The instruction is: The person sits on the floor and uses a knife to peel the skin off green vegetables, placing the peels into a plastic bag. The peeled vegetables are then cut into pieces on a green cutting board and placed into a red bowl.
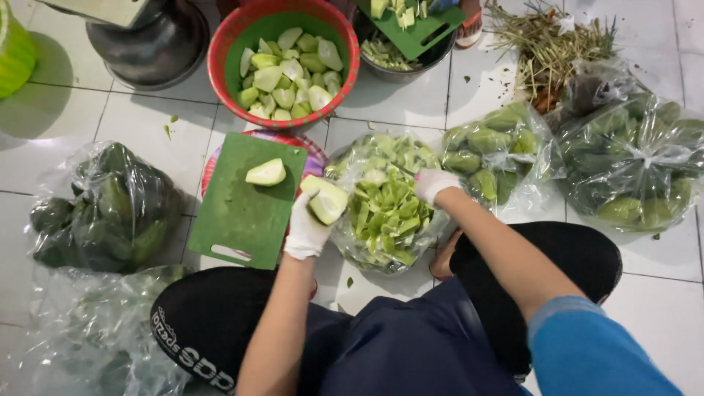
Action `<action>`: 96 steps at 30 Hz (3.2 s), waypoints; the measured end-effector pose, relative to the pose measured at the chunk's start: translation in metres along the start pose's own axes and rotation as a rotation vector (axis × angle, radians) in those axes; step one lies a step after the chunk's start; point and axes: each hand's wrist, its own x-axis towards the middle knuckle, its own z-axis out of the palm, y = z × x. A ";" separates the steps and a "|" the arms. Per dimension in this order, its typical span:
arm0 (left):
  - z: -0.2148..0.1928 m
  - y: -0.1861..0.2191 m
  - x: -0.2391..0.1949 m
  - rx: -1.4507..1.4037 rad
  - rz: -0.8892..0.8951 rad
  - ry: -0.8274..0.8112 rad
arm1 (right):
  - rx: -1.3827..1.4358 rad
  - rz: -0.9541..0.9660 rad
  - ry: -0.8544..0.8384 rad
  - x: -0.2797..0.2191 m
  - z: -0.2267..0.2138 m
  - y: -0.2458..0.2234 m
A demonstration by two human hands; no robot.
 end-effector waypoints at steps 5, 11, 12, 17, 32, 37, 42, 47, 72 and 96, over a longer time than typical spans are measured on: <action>-0.035 -0.032 0.040 0.015 0.008 0.034 | -0.112 0.009 -0.005 0.031 0.036 0.011; 0.005 -0.014 0.013 0.033 -0.059 0.073 | -0.232 -0.031 -0.064 -0.045 -0.016 -0.008; 0.023 -0.005 -0.005 0.062 -0.056 0.078 | -0.186 -0.002 -0.048 -0.047 -0.022 -0.010; -0.003 -0.022 0.041 0.049 -0.072 0.048 | -0.040 0.020 0.039 0.005 0.022 -0.001; -0.010 -0.013 0.034 0.020 0.071 0.034 | -0.107 -0.077 0.022 -0.010 0.016 -0.047; -0.019 -0.007 0.046 -0.050 0.040 0.042 | 0.024 -0.031 0.210 0.008 0.006 -0.040; -0.015 -0.004 0.044 -0.070 0.031 0.042 | 0.006 0.040 0.236 -0.008 0.003 -0.031; 0.005 -0.003 0.013 -0.064 0.010 0.003 | -0.044 0.009 0.111 -0.005 0.046 -0.013; 0.025 -0.078 -0.035 -0.146 0.038 -0.104 | 1.122 -0.189 0.414 -0.043 0.091 -0.019; 0.031 -0.009 0.045 -0.038 0.125 -0.073 | 0.320 -0.279 0.007 -0.157 0.034 -0.047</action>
